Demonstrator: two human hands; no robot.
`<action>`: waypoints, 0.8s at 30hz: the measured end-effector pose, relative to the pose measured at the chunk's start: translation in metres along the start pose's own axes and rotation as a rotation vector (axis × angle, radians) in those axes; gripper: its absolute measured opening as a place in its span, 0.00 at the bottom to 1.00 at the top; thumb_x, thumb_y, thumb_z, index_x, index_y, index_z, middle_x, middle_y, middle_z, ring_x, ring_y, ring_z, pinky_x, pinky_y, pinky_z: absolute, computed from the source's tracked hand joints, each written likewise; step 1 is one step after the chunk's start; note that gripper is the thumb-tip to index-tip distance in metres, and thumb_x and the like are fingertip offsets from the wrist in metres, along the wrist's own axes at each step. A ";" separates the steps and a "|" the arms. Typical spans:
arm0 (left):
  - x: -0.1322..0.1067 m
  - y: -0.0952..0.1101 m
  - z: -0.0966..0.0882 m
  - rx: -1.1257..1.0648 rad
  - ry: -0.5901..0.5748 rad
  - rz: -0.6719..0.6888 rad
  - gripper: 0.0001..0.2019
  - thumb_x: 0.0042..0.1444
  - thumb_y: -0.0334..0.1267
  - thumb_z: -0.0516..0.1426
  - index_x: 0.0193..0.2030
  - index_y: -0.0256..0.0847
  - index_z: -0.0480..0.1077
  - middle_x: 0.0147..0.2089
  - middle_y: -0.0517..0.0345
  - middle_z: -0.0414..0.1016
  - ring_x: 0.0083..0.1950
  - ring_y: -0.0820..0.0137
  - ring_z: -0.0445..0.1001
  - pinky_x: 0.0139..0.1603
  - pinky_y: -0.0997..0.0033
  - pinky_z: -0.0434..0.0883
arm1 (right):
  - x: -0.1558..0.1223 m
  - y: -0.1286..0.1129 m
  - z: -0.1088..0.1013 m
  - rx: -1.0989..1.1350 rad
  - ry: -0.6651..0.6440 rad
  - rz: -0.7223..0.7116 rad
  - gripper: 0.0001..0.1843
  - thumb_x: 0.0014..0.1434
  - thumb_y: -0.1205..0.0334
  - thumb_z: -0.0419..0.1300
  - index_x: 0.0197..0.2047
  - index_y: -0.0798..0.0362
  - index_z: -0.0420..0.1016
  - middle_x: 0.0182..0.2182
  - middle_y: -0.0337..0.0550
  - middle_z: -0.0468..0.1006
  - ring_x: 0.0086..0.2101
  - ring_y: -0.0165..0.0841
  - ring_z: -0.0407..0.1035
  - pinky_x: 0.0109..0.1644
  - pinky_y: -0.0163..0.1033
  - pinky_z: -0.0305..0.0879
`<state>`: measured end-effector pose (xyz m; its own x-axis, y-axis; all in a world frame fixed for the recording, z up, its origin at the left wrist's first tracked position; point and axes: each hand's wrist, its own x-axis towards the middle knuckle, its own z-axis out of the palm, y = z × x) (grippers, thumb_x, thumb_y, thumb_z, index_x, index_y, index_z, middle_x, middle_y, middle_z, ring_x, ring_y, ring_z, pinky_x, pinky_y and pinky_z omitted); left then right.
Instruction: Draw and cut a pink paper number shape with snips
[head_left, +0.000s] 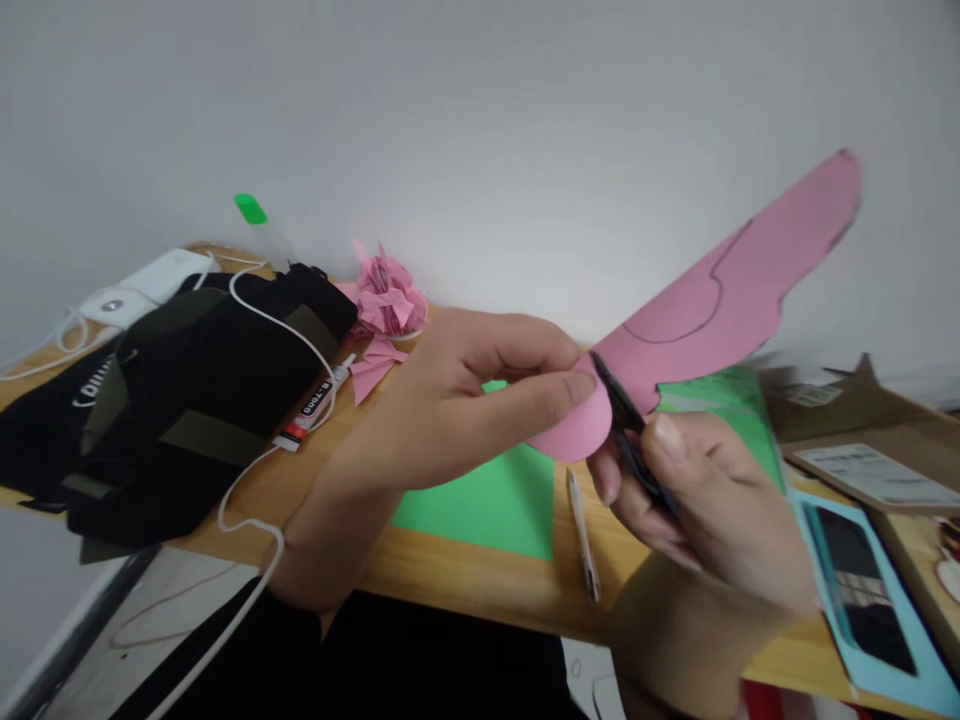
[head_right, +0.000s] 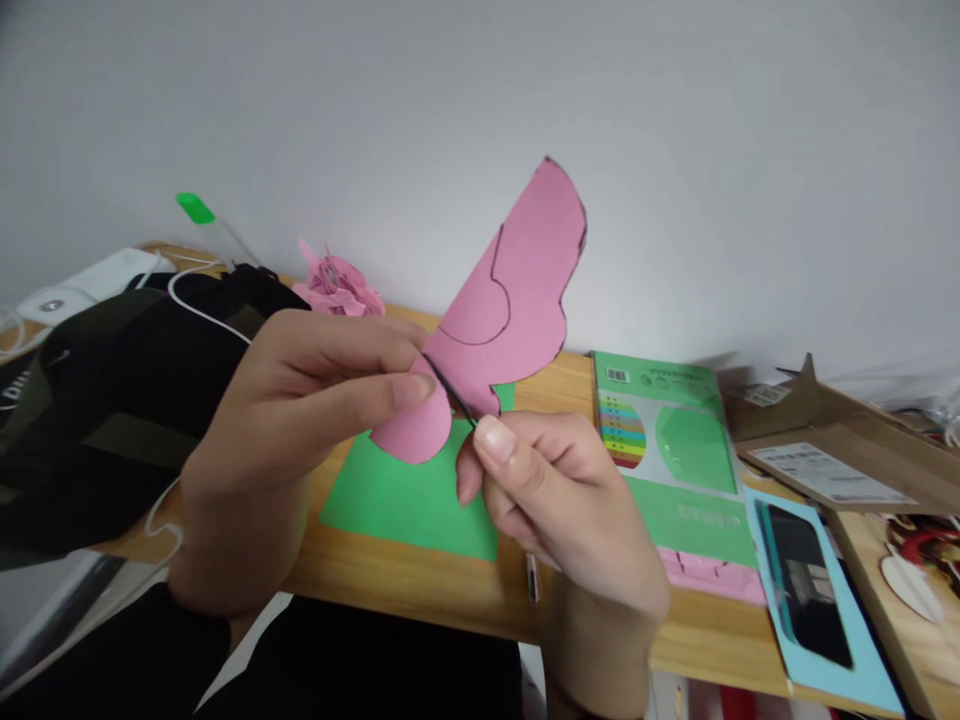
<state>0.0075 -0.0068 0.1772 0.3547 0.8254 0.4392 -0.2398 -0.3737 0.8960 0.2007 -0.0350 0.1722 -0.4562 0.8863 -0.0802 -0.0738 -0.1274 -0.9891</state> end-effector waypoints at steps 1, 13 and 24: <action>0.000 0.000 0.000 0.006 -0.005 0.007 0.14 0.60 0.27 0.60 0.23 0.34 0.69 0.24 0.65 0.66 0.27 0.81 0.62 0.29 0.78 0.62 | 0.000 0.000 0.000 0.003 0.000 -0.006 0.26 0.63 0.40 0.61 0.25 0.54 0.73 0.09 0.29 0.54 0.12 0.21 0.39 0.14 0.31 0.35; 0.000 0.001 -0.001 0.074 -0.035 0.023 0.15 0.61 0.29 0.58 0.23 0.36 0.68 0.23 0.66 0.65 0.26 0.79 0.60 0.29 0.75 0.62 | 0.000 0.005 -0.004 0.002 -0.026 -0.031 0.26 0.66 0.42 0.59 0.26 0.54 0.75 0.10 0.30 0.56 0.13 0.21 0.40 0.15 0.32 0.37; 0.000 -0.001 -0.004 0.107 -0.088 0.006 0.15 0.62 0.30 0.59 0.22 0.36 0.67 0.23 0.65 0.63 0.26 0.78 0.59 0.28 0.72 0.59 | -0.001 0.004 -0.005 0.022 -0.040 -0.027 0.26 0.67 0.42 0.57 0.26 0.54 0.74 0.10 0.29 0.55 0.12 0.21 0.38 0.14 0.31 0.36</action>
<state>0.0037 -0.0051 0.1760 0.4326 0.7847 0.4439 -0.1455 -0.4252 0.8933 0.2050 -0.0347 0.1678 -0.4886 0.8712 -0.0478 -0.1059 -0.1136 -0.9879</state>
